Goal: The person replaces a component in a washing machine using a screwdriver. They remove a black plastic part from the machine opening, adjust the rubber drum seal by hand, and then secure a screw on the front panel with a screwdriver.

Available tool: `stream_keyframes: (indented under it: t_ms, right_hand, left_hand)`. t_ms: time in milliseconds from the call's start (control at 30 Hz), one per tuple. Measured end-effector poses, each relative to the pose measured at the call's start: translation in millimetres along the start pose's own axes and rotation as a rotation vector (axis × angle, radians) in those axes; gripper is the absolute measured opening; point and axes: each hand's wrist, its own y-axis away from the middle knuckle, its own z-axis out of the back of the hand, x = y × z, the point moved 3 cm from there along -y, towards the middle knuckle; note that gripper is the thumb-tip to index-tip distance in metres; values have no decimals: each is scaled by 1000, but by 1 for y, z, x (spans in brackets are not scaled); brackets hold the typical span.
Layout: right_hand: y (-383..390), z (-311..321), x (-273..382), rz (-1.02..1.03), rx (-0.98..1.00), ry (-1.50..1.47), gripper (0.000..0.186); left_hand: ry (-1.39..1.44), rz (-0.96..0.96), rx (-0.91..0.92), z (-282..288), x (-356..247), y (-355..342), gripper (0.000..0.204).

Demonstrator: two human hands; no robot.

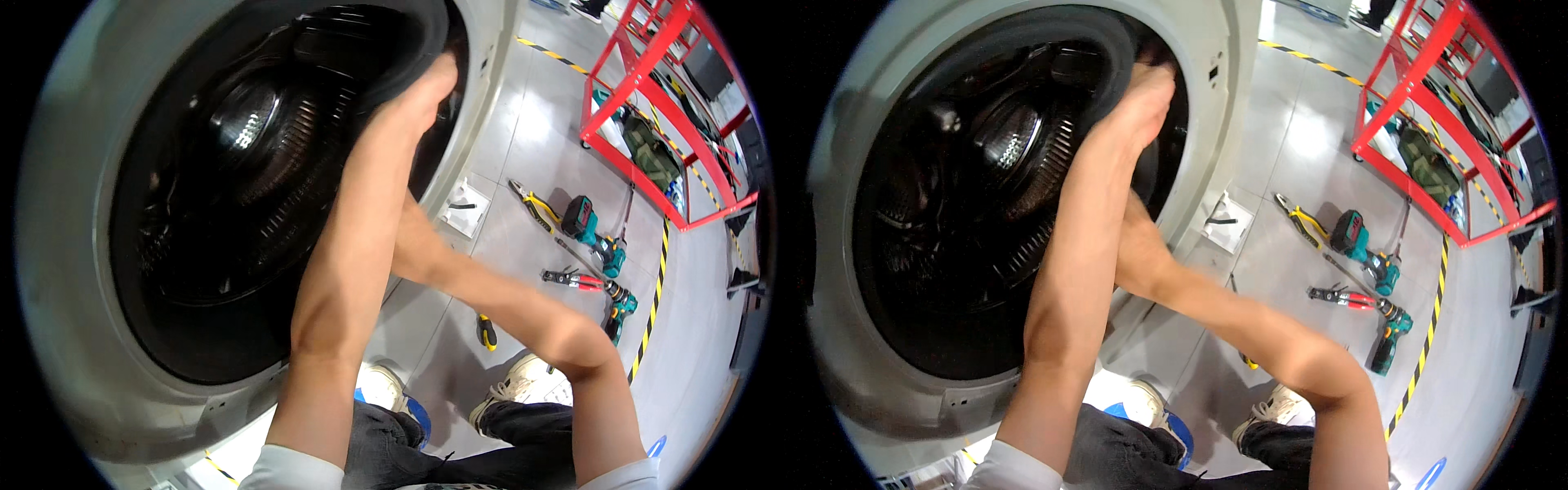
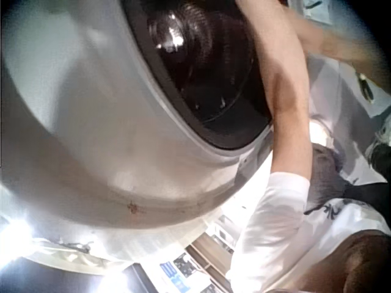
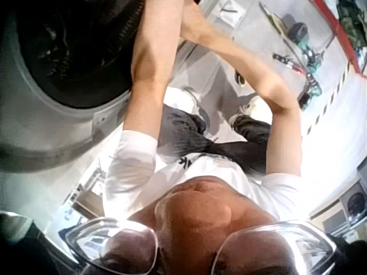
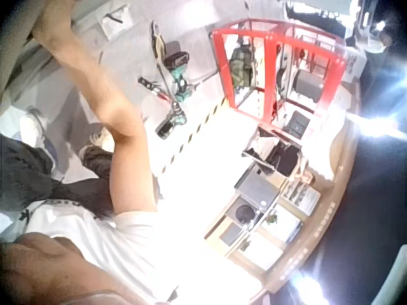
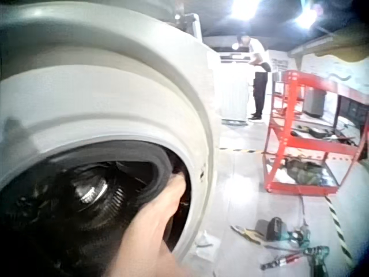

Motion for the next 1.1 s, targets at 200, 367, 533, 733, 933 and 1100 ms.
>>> stream_keyframes:
  t_ms: [200, 367, 533, 733, 933, 1100]
  right_hand:
    - [3, -8, -17, -189, -583, 26, 53]
    - [1, -12, -10, -283, -702, 91, 67]
    - [-14, -8, -32, -252, -713, 103, 83]
    - [-51, 25, -57, -392, -738, -77, 78]
    - [-68, 26, -58, -379, -699, -92, 65]
    - [-65, 38, -66, -270, -535, -91, 55]
  left_hand:
    - [64, -19, -4, 5, 6, -11, 42]
    - [-39, 1, 264, -8, -7, -6, 37]
    - [-152, 50, 417, -28, -14, 3, 37]
    - [-160, 44, 392, -36, -13, -1, 37]
    - [-16, 28, 202, -13, -15, -6, 36]
    - [84, 27, 126, -14, -8, -12, 36]
